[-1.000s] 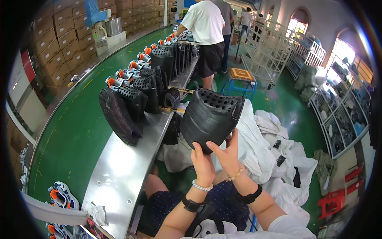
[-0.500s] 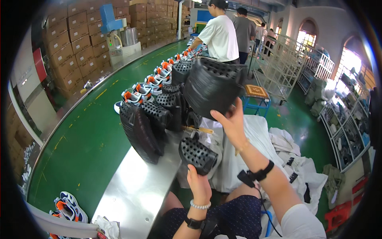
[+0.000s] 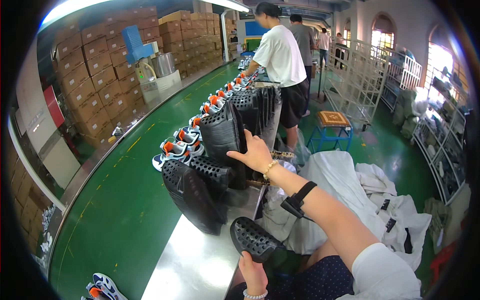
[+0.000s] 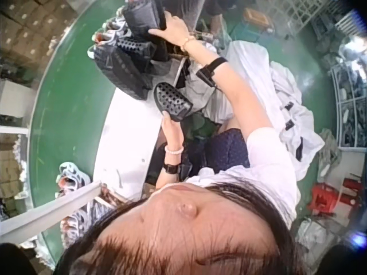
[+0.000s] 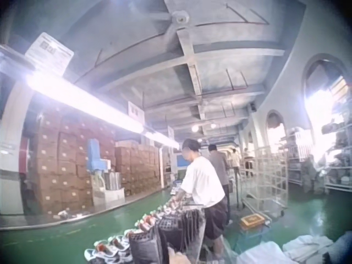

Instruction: Inspecting and organizing manufactured shoes on a conveyor line.

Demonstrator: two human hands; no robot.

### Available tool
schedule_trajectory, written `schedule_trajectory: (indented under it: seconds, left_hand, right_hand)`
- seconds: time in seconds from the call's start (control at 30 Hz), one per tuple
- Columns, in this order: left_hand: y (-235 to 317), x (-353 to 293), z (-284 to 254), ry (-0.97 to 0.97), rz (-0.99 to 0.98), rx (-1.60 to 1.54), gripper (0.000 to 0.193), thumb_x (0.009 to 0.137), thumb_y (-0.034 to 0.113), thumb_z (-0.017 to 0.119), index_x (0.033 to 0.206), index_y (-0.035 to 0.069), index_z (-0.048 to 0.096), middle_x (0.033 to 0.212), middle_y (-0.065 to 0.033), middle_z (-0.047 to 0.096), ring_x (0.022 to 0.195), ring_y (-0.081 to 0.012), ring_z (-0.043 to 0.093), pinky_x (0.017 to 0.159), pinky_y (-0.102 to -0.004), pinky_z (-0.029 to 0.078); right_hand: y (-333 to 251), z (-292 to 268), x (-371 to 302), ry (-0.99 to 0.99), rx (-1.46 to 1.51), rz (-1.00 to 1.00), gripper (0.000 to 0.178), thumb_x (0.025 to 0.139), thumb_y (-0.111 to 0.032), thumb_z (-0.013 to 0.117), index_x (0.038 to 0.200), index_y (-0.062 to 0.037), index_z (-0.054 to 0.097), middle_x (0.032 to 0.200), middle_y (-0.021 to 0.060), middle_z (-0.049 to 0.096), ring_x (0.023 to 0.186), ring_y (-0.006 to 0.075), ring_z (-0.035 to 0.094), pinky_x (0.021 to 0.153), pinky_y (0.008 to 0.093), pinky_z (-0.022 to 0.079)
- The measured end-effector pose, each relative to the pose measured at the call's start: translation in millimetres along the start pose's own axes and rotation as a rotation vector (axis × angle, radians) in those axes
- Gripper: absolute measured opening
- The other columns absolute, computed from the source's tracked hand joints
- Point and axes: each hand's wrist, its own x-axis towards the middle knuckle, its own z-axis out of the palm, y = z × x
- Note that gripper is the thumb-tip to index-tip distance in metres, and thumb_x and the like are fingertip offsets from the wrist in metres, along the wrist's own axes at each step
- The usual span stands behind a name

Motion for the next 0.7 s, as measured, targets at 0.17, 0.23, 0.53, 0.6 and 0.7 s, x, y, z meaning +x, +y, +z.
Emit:
schedule_trajectory:
  seconds: [0.17, 0.23, 0.53, 0.6, 0.7]
  left_hand:
    - [-2, 0, 9, -0.041, -0.046, -0.003, 0.047, 0.101, 0.032, 0.041, 0.128, -0.006, 0.045, 0.125, -0.0146, 0.055, 0.113, -0.0221, 0.055, 0.098, -0.0354, 0.042]
    - [-1, -1, 16, -0.057, -0.056, -0.002, 0.047, 0.101, 0.033, 0.042, 0.128, -0.006, 0.045, 0.125, -0.0145, 0.055, 0.113, -0.0221, 0.055, 0.098, -0.0355, 0.042]
    - [29, -12, 26, -0.055, 0.037, -0.004, 0.041, 0.101, 0.03, 0.043, 0.123, -0.004, 0.047, 0.122, -0.0124, 0.055, 0.111, -0.0209, 0.055, 0.098, -0.0355, 0.041]
    - [49, -12, 15, -0.021, 0.131, -0.043, 0.035, 0.101, 0.027, 0.042, 0.124, 0.0, 0.045, 0.121, -0.0124, 0.054, 0.11, -0.0218, 0.054, 0.097, -0.0373, 0.042]
    - [85, -20, -20, 0.083, 0.356, 0.145, 0.035, 0.1, 0.026, 0.043, 0.127, 0.003, 0.04, 0.12, -0.0129, 0.051, 0.11, -0.0239, 0.053, 0.095, -0.04, 0.043]
  right_hand:
    - [12, -2, 2, -0.112, 0.071, -0.087, 0.103, 0.072, -0.061, 0.068, 0.138, 0.0085, 0.03, 0.102, 0.0306, 0.058, 0.099, 0.0427, 0.057, 0.087, 0.0432, 0.046]
    - [14, 2, -3, -0.107, 0.118, -0.107, 0.102, 0.073, -0.06, 0.068, 0.139, 0.0077, 0.028, 0.104, 0.0309, 0.058, 0.099, 0.0428, 0.057, 0.088, 0.0436, 0.046]
    - [1, -10, -37, 0.091, 0.173, -0.129, 0.09, 0.078, -0.046, 0.07, 0.142, -0.0011, 0.025, 0.119, 0.025, 0.055, 0.106, 0.0393, 0.055, 0.093, 0.0432, 0.044]
    - [-4, -32, -60, 0.118, 0.487, 0.006, 0.078, 0.081, -0.036, 0.07, 0.141, -0.0067, 0.029, 0.123, 0.0194, 0.053, 0.107, 0.0333, 0.055, 0.092, 0.0402, 0.045]
    - [-6, -72, -106, -0.094, 0.692, 0.041, 0.051, 0.088, -0.026, 0.063, 0.13, -0.0065, 0.042, 0.097, 0.0114, 0.063, 0.085, 0.0184, 0.061, 0.079, 0.0309, 0.048]
